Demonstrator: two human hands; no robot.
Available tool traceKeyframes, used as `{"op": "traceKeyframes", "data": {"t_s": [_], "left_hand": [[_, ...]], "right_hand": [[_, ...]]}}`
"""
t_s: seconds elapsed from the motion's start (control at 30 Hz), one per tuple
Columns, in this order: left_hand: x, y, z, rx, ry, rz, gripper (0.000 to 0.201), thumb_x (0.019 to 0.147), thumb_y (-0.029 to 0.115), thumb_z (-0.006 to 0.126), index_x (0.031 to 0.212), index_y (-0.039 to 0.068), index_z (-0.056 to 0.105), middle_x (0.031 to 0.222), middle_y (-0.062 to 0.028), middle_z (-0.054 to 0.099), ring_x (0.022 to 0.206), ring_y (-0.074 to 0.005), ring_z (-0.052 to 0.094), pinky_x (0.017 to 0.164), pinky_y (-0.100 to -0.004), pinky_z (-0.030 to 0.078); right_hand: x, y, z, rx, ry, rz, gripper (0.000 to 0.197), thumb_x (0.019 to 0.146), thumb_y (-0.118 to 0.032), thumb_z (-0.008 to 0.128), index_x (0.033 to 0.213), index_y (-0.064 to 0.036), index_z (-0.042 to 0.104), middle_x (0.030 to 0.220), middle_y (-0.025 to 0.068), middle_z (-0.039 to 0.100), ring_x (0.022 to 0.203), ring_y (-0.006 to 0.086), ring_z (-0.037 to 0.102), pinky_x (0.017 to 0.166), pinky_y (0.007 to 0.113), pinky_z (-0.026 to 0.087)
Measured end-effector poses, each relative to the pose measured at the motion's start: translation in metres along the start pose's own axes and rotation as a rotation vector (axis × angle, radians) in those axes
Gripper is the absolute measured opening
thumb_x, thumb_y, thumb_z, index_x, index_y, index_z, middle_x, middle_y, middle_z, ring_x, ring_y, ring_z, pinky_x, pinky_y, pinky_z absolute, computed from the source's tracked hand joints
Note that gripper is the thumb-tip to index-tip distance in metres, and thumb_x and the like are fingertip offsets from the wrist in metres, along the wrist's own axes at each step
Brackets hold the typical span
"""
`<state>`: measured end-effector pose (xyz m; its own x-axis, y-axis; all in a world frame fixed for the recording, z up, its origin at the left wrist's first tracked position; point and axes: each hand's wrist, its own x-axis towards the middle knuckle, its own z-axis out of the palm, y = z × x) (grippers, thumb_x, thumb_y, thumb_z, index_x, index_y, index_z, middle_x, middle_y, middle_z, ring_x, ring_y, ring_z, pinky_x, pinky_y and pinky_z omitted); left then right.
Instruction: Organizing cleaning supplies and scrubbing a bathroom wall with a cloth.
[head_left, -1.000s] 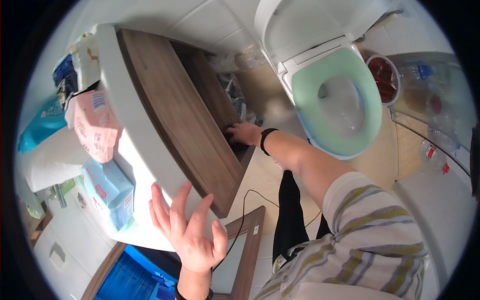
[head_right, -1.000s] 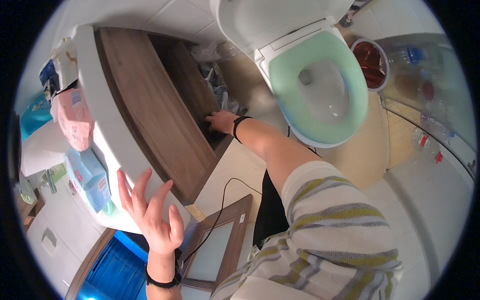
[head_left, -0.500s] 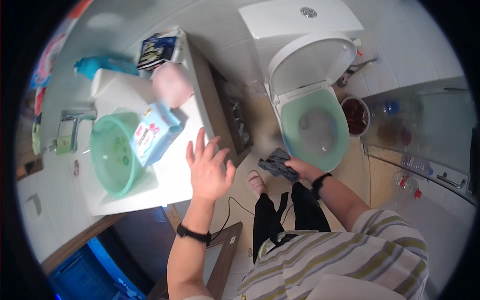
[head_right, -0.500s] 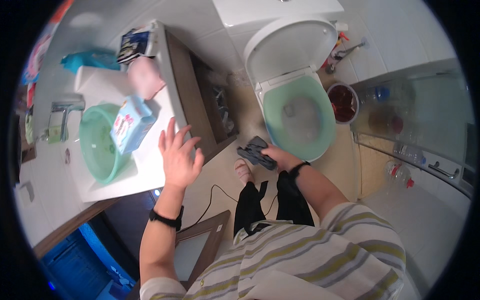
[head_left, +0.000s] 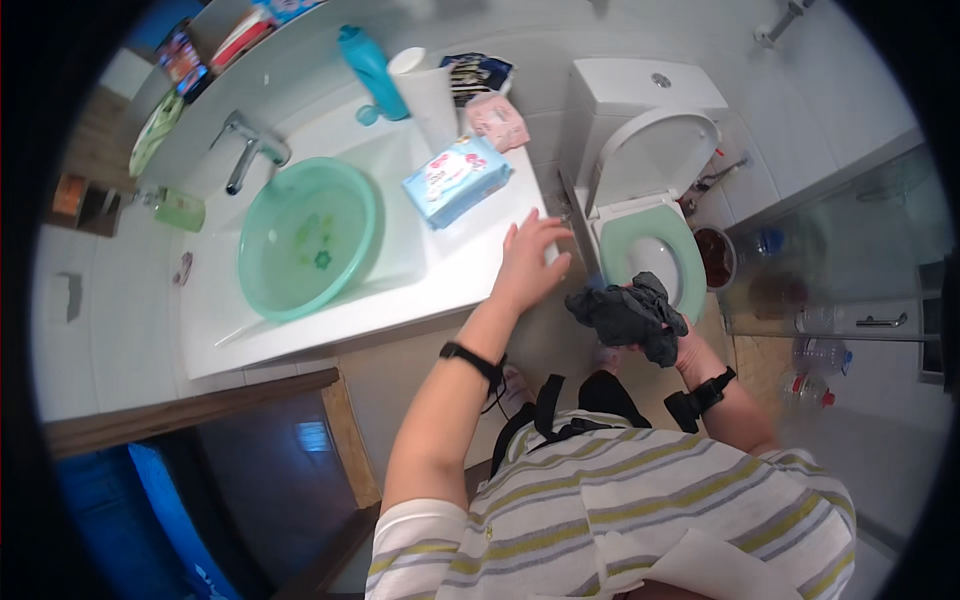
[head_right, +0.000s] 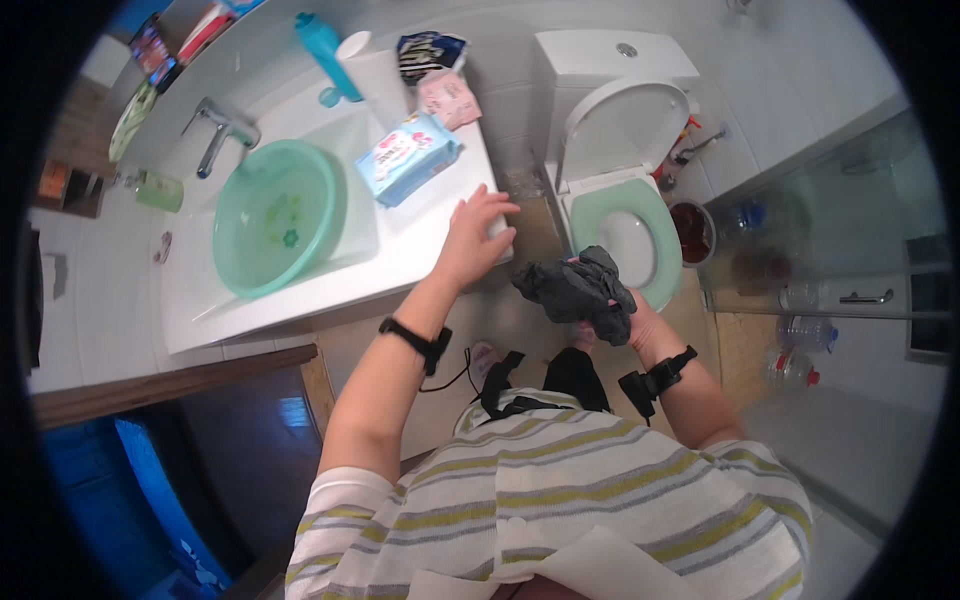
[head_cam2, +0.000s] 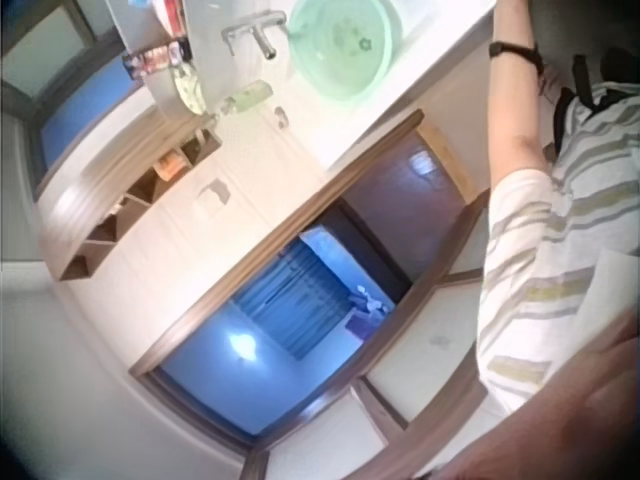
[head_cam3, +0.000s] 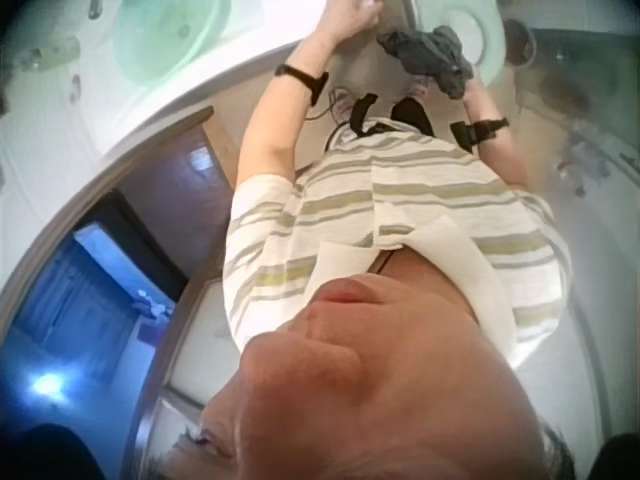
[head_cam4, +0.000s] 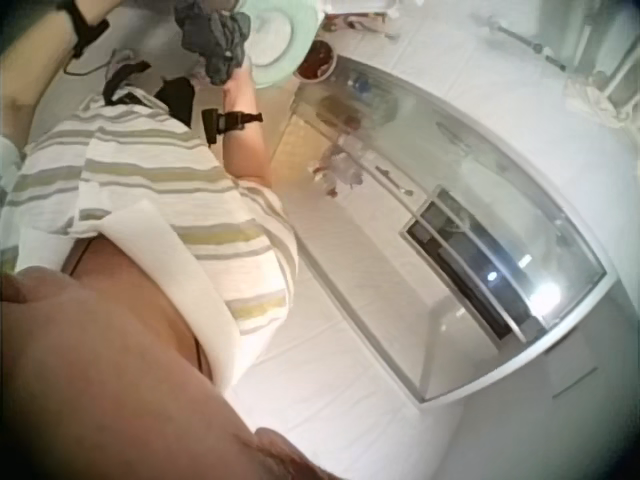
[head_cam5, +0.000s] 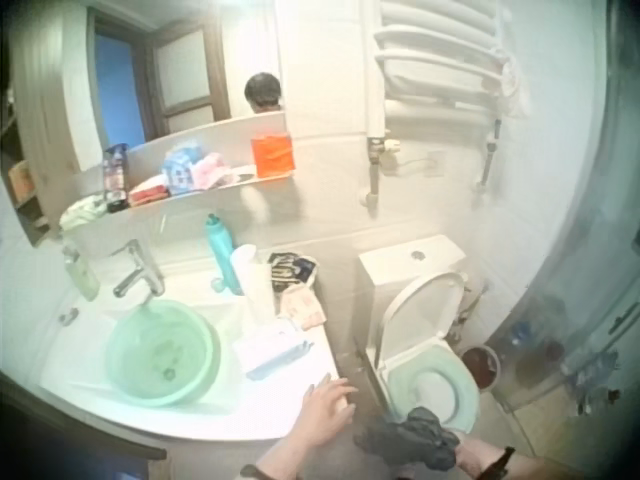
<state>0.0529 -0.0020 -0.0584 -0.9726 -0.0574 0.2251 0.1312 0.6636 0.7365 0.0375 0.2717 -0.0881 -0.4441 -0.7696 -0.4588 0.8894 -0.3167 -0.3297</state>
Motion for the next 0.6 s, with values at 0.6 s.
{"op": "traceKeyframes", "data": {"t_s": [0.6], "left_hand": [[-0.136, 0.001, -0.165, -1.203, 0.578, -0.590, 0.047, 0.084, 0.018, 0.063, 0.123, 0.002, 0.042, 0.114, -0.0080, 0.054, 0.100, -0.0184, 0.056, 0.078, -0.0320, 0.050]], "right_hand": [[0.180, 0.116, 0.260, -1.113, -0.497, -0.566, 0.066, 0.072, -0.011, 0.069, 0.130, -0.0026, 0.037, 0.114, 0.0085, 0.052, 0.109, 0.0177, 0.049, 0.096, 0.030, 0.037]]}}
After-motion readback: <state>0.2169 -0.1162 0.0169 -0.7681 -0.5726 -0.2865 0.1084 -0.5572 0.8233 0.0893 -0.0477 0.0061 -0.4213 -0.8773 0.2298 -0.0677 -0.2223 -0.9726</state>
